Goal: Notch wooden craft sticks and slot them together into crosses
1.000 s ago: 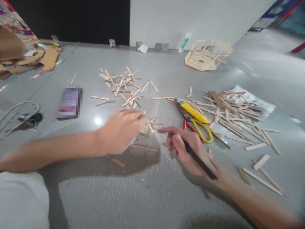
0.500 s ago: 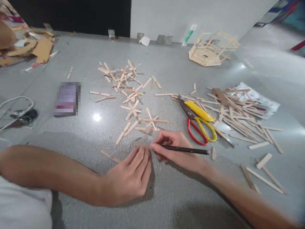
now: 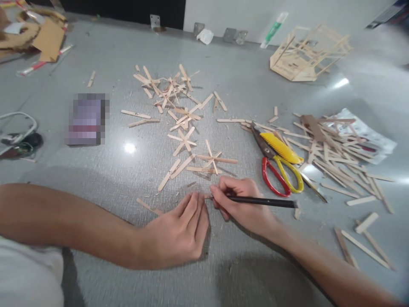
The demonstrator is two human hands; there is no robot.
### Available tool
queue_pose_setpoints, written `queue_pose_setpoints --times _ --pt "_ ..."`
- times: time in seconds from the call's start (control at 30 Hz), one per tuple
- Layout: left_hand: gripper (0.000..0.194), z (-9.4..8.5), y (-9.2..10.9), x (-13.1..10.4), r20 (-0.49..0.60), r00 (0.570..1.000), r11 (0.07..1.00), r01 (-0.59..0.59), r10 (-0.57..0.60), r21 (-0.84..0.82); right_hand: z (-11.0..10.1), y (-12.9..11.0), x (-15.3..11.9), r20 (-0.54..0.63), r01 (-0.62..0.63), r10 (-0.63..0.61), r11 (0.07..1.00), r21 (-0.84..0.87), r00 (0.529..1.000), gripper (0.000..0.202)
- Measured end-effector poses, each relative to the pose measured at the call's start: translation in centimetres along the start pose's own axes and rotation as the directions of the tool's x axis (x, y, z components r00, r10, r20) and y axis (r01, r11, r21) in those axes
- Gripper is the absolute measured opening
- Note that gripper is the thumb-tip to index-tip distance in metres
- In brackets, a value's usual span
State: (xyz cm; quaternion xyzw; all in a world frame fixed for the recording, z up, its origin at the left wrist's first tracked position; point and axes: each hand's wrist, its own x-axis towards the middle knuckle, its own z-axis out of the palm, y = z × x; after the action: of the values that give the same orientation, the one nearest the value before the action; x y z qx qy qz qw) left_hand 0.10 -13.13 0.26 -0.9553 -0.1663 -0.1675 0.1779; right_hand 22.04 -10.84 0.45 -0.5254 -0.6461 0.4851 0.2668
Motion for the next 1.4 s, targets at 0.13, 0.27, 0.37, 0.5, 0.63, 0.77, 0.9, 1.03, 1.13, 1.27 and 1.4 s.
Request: queue_pose_setpoints --times 0.13,0.27,0.37,0.5,0.63,0.77,0.9,1.03,1.13,1.27,1.4 --pt "0.034 0.09 -0.07 -0.03 0.009 1.0 1.0 -0.012 0.012 0.005 0.12 0.09 0.0 0.008 0.018 -0.018 1.0 -0.024 1.0 0.044" --pt "0.032 0.07 -0.16 0.12 0.006 1.0 1.0 -0.006 0.006 0.013 0.06 0.26 0.03 0.001 0.038 -0.038 0.998 -0.058 0.999 0.044" --pt "0.031 0.0 -0.11 0.18 0.004 1.0 1.0 -0.003 0.002 0.017 0.03 0.38 0.07 0.004 0.032 -0.032 0.998 -0.058 0.999 0.043" --pt "0.029 -0.04 -0.06 0.12 0.005 1.0 1.0 -0.005 0.005 0.021 0.08 0.27 0.13 0.005 0.018 -0.017 0.999 -0.047 1.0 0.044" --pt "0.029 -0.09 -0.12 0.1 0.015 1.0 1.0 -0.008 0.007 0.02 0.16 0.07 0.13 0.001 -0.001 0.001 0.999 -0.048 1.0 0.046" --pt "0.028 -0.17 -0.13 0.15 0.018 1.0 1.0 -0.01 0.01 0.022 0.2 0.06 0.07 -0.01 0.004 -0.005 0.997 -0.071 1.0 0.046" --pt "0.028 -0.16 -0.12 0.13 0.023 1.0 0.999 -0.017 0.016 0.029 0.19 0.02 0.05 -0.019 0.034 -0.036 0.994 -0.107 0.999 0.047" --pt "0.029 -0.07 -0.12 0.03 0.032 0.999 0.999 -0.02 0.019 0.031 0.16 -0.05 0.12 -0.009 0.049 -0.051 0.992 -0.118 0.999 0.046" --pt "0.03 -0.03 -0.1 0.06 0.028 0.999 1.0 -0.019 0.018 0.024 0.15 -0.06 0.15 -0.009 0.058 -0.059 0.991 -0.122 0.998 0.048" --pt "0.031 -0.11 -0.14 0.22 0.024 1.0 1.0 -0.013 0.012 0.02 0.18 0.05 0.19 -0.016 0.069 -0.072 0.986 -0.149 0.997 0.049" --pt "0.029 -0.19 -0.18 0.21 0.025 0.999 0.999 -0.022 0.021 0.042 0.27 0.11 0.17 -0.034 0.04 -0.043 0.996 -0.079 0.999 0.047"
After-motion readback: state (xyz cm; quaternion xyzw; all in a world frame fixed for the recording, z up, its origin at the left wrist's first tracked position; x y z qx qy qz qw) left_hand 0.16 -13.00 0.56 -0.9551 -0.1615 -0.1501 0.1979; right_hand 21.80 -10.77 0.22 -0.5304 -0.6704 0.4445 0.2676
